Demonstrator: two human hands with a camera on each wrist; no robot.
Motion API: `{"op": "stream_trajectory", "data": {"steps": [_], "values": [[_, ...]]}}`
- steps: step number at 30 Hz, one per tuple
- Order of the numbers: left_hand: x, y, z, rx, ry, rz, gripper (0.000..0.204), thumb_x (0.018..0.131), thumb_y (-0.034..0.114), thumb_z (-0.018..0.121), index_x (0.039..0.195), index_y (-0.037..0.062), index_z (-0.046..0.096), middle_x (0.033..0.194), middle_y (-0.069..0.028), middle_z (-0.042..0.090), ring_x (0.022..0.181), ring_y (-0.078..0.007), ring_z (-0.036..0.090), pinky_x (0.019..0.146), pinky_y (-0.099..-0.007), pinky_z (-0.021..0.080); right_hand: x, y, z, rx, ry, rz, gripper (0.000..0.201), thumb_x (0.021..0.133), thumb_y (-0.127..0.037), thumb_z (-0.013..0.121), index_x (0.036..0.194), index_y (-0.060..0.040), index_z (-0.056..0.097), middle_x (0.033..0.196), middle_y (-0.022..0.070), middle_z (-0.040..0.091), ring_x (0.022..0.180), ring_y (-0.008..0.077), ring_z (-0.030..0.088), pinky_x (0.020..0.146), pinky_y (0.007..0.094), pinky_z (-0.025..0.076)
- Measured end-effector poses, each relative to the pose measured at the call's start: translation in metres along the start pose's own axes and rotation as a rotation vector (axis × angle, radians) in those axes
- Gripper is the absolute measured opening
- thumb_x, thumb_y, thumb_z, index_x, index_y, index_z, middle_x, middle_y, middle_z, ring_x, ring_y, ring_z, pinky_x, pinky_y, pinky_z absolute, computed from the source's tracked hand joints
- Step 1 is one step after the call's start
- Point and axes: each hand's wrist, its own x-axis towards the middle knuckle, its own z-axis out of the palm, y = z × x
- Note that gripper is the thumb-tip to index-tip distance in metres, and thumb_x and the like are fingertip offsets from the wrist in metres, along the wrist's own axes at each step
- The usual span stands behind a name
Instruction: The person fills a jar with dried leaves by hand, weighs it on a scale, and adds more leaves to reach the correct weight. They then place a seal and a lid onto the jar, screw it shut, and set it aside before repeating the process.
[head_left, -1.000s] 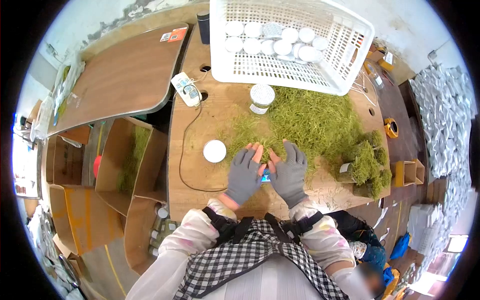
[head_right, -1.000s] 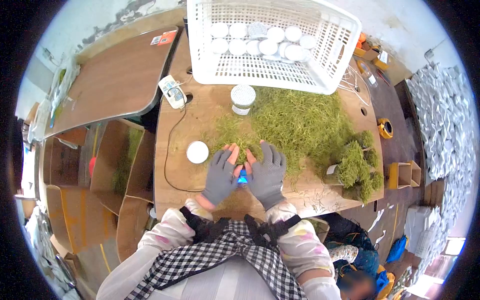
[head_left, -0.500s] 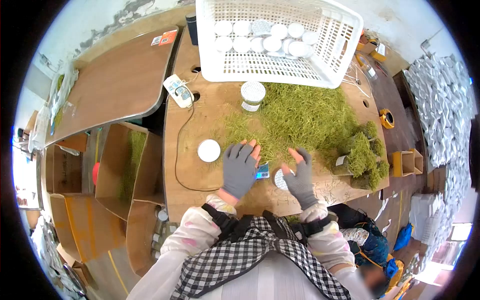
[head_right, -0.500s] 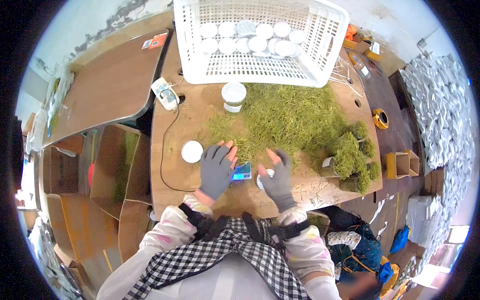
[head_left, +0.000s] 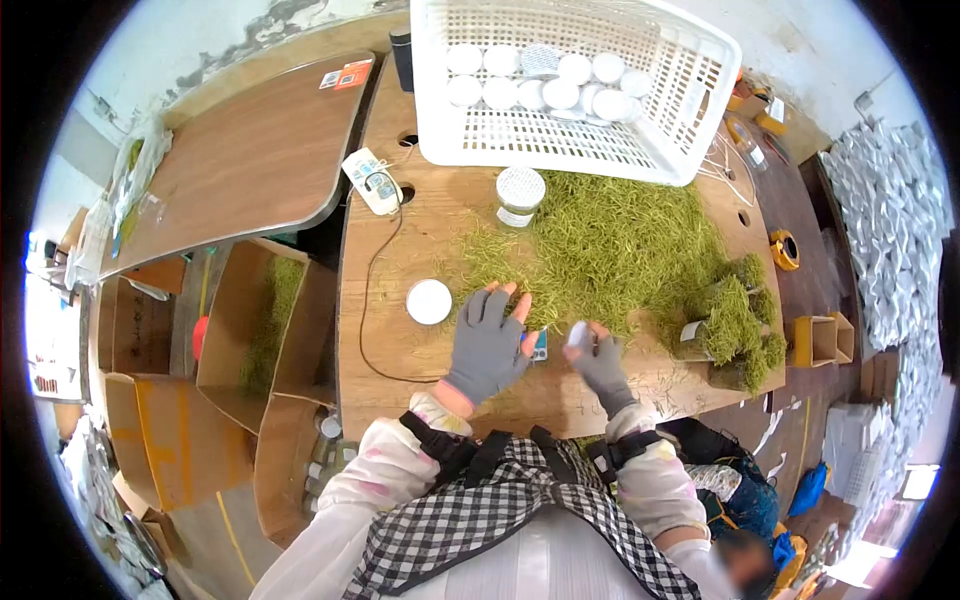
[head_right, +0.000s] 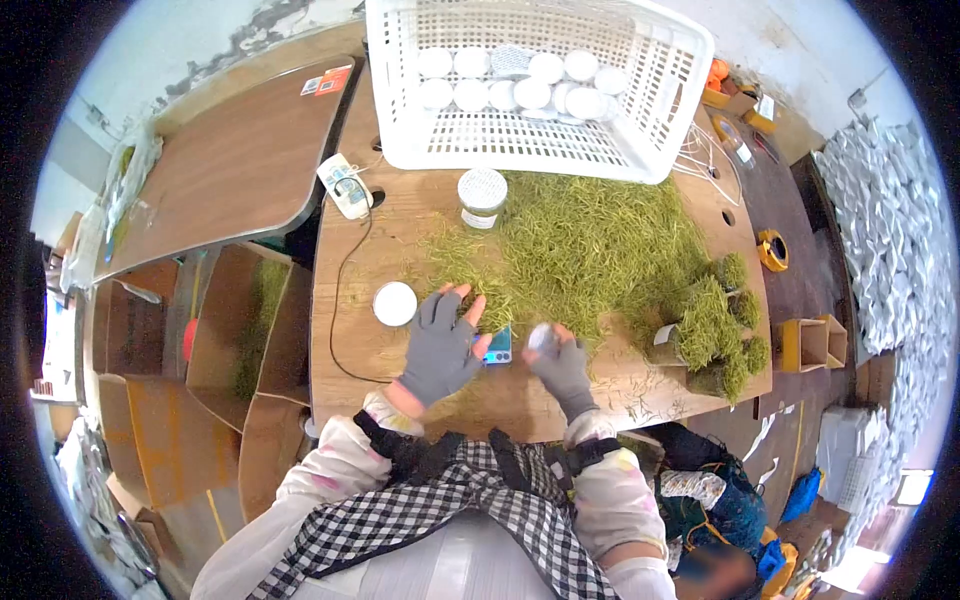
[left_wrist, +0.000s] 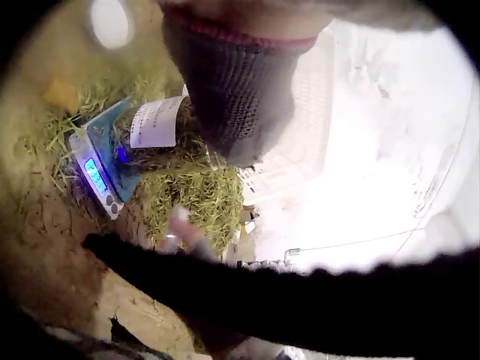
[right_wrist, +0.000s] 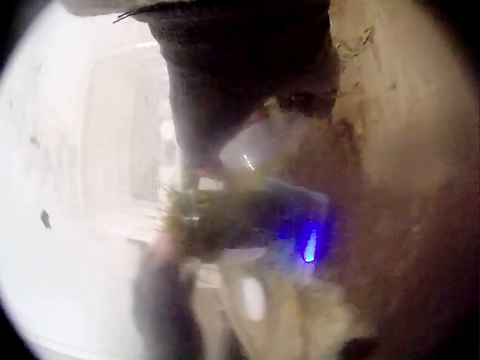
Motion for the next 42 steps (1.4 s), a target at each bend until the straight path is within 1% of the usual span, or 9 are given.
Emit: {"op": "stream_trajectory", "data": {"steps": [1,5,10,13,15,18,27,40,42], "values": [[-0.003,-0.001,0.000,0.000,0.002,-0.006,0.050,0.088,0.025,0.070,0.133,0.0037,0.063,0.136,-0.0201,0.052,0.125,-0.0428,0.050,0.103,-0.0520,0.042,0.007,-0.020,-0.007,0.602,-0.222,0.177,0.064,0.091,-0.029,0.074,0.143,-0.0003,0.049,0.128,0.0138,0.058,0.115,0.0186,0.055,0.095,0.0357,0.049],[-0.008,-0.002,0.010,-0.037,-0.013,-0.049,0.053,0.088,0.026,0.071,0.135,0.0043,0.062,0.131,-0.0225,0.051,0.120,-0.0440,0.051,0.101,-0.0512,0.044,-0.007,-0.095,-0.001,0.822,-0.133,0.136,0.053,0.100,-0.028,0.062,0.143,-0.0005,0.049,0.126,0.0090,0.056,0.114,0.0175,0.054,0.099,0.0335,0.045],[-0.010,-0.003,0.011,-0.088,0.020,-0.113,0.053,0.087,0.024,0.073,0.135,0.0068,0.062,0.132,-0.0237,0.050,0.117,-0.0438,0.053,0.097,-0.0487,0.049,-0.003,-0.127,0.018,0.757,-0.084,0.077,0.055,0.099,-0.030,0.064,0.142,0.0006,0.048,0.130,0.0090,0.054,0.116,0.0175,0.052,0.100,0.0346,0.045],[-0.012,-0.002,0.009,-0.083,0.010,-0.149,0.052,0.084,0.021,0.074,0.133,0.0068,0.063,0.133,-0.0237,0.050,0.117,-0.0433,0.054,0.095,-0.0479,0.050,0.011,-0.129,0.031,0.547,0.069,-0.162,0.060,0.096,-0.034,0.068,0.142,-0.0007,0.049,0.134,0.0155,0.051,0.119,0.0246,0.053,0.102,0.0387,0.045],[-0.012,-0.002,0.009,-0.090,-0.038,-0.172,0.042,0.085,0.023,0.075,0.123,0.0092,0.066,0.129,-0.0190,0.049,0.115,-0.0403,0.053,0.087,-0.0451,0.054,0.020,-0.135,0.030,-0.019,0.105,-0.238,0.067,0.092,-0.039,0.072,0.143,-0.0028,0.050,0.136,0.0242,0.048,0.122,0.0357,0.052,0.104,0.0452,0.044],[-0.017,-0.008,0.016,-0.141,-0.025,-0.186,0.034,0.084,0.022,0.075,0.116,0.0108,0.066,0.128,-0.0171,0.049,0.116,-0.0399,0.052,0.085,-0.0460,0.055,0.025,-0.145,0.032,-0.208,0.057,-0.323,0.071,0.088,-0.040,0.074,0.145,-0.0061,0.049,0.133,0.0297,0.048,0.123,0.0443,0.049,0.105,0.0508,0.042],[-0.021,-0.013,0.021,-0.228,0.066,-0.164,0.032,0.084,0.019,0.074,0.114,0.0080,0.065,0.126,-0.0183,0.048,0.118,-0.0398,0.050,0.088,-0.0473,0.055,0.048,-0.144,0.001,-0.153,-0.311,-0.524,0.067,0.087,-0.032,0.073,0.146,-0.0105,0.050,0.136,0.0262,0.049,0.125,0.0443,0.047,0.108,0.0511,0.041],[-0.030,-0.011,0.027,-0.349,0.059,-0.307,0.036,0.084,0.017,0.077,0.116,0.0065,0.064,0.126,-0.0209,0.052,0.109,-0.0411,0.058,0.088,-0.0463,0.053,0.041,-0.143,0.007,-0.195,-0.257,-0.632,0.065,0.085,-0.025,0.076,0.144,-0.0075,0.052,0.137,0.0246,0.046,0.125,0.0438,0.048,0.107,0.0502,0.042],[-0.032,-0.017,0.032,-0.448,0.178,-0.258,0.040,0.085,0.016,0.078,0.120,0.0058,0.062,0.126,-0.0200,0.054,0.111,-0.0394,0.058,0.089,-0.0458,0.054,0.038,-0.143,0.012,-0.228,-0.175,-0.661,0.067,0.086,-0.024,0.075,0.144,-0.0052,0.050,0.137,0.0267,0.044,0.125,0.0439,0.048,0.105,0.0495,0.044]]}}
